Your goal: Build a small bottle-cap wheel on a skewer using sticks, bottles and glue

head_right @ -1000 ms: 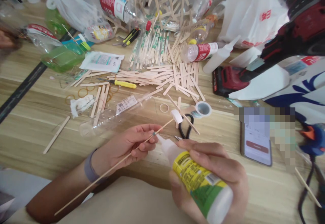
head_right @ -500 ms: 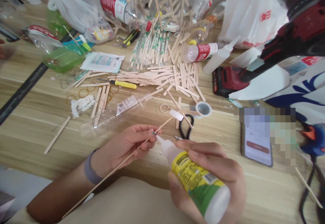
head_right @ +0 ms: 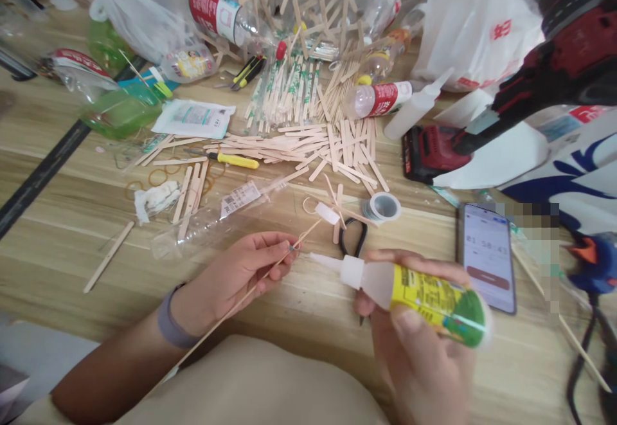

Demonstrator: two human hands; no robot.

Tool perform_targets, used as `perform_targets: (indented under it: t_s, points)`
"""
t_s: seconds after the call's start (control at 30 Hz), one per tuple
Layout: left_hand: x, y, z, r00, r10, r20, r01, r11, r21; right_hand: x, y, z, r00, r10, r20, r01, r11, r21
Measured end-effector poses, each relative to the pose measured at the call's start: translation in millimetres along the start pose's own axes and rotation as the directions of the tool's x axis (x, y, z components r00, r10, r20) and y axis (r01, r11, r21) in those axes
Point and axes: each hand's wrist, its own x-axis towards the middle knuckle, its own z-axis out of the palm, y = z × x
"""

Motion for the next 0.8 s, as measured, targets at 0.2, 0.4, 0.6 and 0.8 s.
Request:
perform_targets:
  t_s: [0.2, 0.4, 0.6, 0.8]
  points:
    - [0, -2, -0.1, 0.999, 0.047, -0.027, -0.045, 0.996, 0.071, -2, 11, -1, 0.997, 0.061, 0.04, -0.065, 0.993, 0.099]
    - [1, -2, 0.6, 0.997, 0.067, -0.04, -0.062, 0.992, 0.108, -5, 20, -18, 0.984, 0.141, 0.105, -0.148, 0.987, 0.066]
    - [3, -5, -4.3, 0.995, 0.089, -0.036, -0.082, 0.984, 0.158, -19, 27, -29, 0.932, 0.345, 0.114, -0.357, 0.928, 0.109]
    - [4, -4, -3.9, 0.991, 0.125, -0.054, -0.116, 0.982, 0.149, -29, 33, -30, 0.927, 0.237, 0.292, -0.167, 0.955, -0.246]
